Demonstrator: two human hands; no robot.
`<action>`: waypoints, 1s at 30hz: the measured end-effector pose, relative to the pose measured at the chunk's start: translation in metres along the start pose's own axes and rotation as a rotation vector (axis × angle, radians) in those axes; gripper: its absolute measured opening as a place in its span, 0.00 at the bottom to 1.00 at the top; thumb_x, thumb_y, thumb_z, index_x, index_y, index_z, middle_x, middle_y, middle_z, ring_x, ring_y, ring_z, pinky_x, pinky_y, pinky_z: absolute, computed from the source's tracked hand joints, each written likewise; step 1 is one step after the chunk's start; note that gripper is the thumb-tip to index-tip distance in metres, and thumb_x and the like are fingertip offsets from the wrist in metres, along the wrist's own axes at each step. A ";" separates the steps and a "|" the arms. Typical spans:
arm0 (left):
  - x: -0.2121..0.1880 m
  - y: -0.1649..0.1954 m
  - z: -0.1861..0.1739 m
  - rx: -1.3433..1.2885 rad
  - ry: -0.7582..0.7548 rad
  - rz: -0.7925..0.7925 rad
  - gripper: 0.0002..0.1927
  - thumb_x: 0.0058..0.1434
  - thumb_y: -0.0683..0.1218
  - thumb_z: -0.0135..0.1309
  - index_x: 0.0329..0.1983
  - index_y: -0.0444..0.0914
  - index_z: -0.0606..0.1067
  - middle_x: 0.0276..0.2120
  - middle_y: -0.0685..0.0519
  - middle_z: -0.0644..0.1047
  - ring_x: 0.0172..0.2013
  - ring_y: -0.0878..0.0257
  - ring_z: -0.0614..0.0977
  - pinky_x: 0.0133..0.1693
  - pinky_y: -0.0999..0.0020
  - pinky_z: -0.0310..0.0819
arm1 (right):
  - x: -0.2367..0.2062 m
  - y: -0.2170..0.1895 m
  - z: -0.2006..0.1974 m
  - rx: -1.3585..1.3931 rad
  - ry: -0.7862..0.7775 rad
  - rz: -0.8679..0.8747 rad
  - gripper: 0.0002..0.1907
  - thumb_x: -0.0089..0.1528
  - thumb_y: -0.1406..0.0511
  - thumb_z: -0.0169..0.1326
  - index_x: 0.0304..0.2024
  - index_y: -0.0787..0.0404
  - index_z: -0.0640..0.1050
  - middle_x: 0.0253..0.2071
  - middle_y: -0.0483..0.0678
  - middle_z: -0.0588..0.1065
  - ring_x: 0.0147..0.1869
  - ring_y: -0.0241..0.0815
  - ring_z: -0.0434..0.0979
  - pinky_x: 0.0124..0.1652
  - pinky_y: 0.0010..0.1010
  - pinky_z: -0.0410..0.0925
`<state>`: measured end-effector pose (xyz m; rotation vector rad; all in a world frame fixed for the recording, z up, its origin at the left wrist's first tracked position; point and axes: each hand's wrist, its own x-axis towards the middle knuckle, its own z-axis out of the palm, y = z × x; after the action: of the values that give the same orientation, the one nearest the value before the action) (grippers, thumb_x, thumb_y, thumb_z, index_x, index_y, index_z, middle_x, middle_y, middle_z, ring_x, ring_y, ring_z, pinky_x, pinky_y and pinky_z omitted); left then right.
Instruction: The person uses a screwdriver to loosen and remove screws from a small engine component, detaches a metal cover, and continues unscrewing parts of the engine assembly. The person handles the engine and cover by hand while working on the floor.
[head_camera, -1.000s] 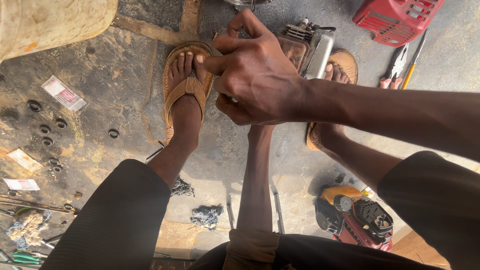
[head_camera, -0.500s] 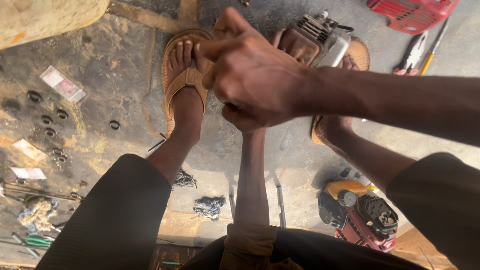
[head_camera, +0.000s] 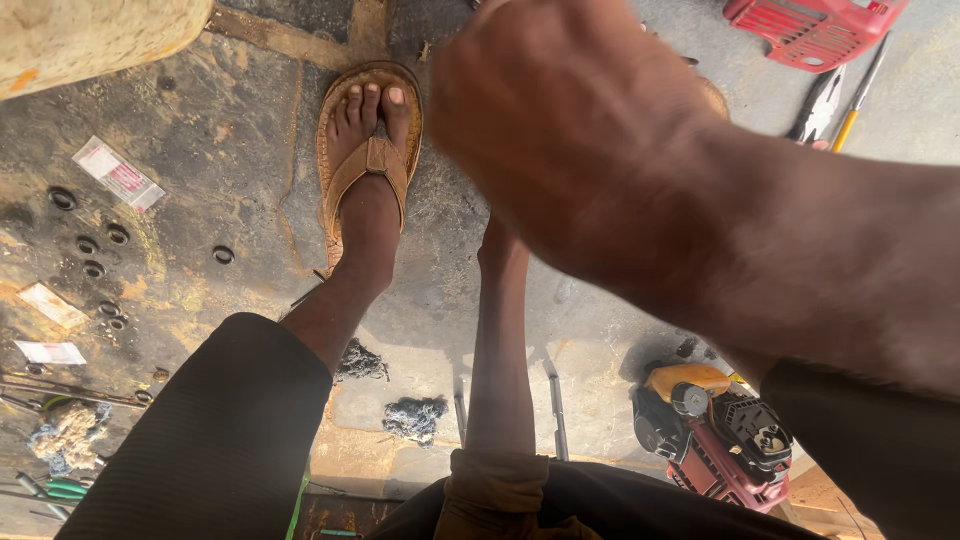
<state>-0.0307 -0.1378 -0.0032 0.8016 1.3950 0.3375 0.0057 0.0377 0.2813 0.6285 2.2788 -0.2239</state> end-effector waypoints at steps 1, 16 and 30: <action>-0.002 -0.002 0.002 0.006 -0.002 -0.004 0.33 0.69 0.55 0.37 0.74 0.40 0.49 0.61 0.41 0.67 0.59 0.56 0.76 0.58 0.57 0.75 | 0.000 -0.001 -0.004 -0.006 -0.035 -0.079 0.09 0.67 0.65 0.59 0.34 0.64 0.78 0.27 0.44 0.70 0.27 0.36 0.70 0.42 0.40 0.69; 0.000 -0.008 0.005 0.021 0.006 -0.046 0.30 0.71 0.56 0.32 0.74 0.41 0.50 0.60 0.42 0.69 0.57 0.57 0.78 0.57 0.58 0.78 | 0.008 -0.018 0.011 0.489 -0.190 0.020 0.28 0.74 0.46 0.40 0.45 0.66 0.73 0.26 0.44 0.69 0.24 0.35 0.61 0.24 0.31 0.62; 0.008 -0.003 0.004 0.014 0.007 -0.066 0.29 0.73 0.57 0.27 0.73 0.41 0.51 0.59 0.43 0.70 0.55 0.58 0.80 0.55 0.59 0.81 | -0.004 0.008 0.011 -0.530 -0.002 -0.522 0.10 0.62 0.60 0.62 0.41 0.59 0.81 0.43 0.48 0.78 0.50 0.46 0.74 0.60 0.42 0.65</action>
<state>-0.0264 -0.1354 -0.0111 0.7649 1.4281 0.2797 0.0190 0.0396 0.2769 -0.2426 2.3220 0.1351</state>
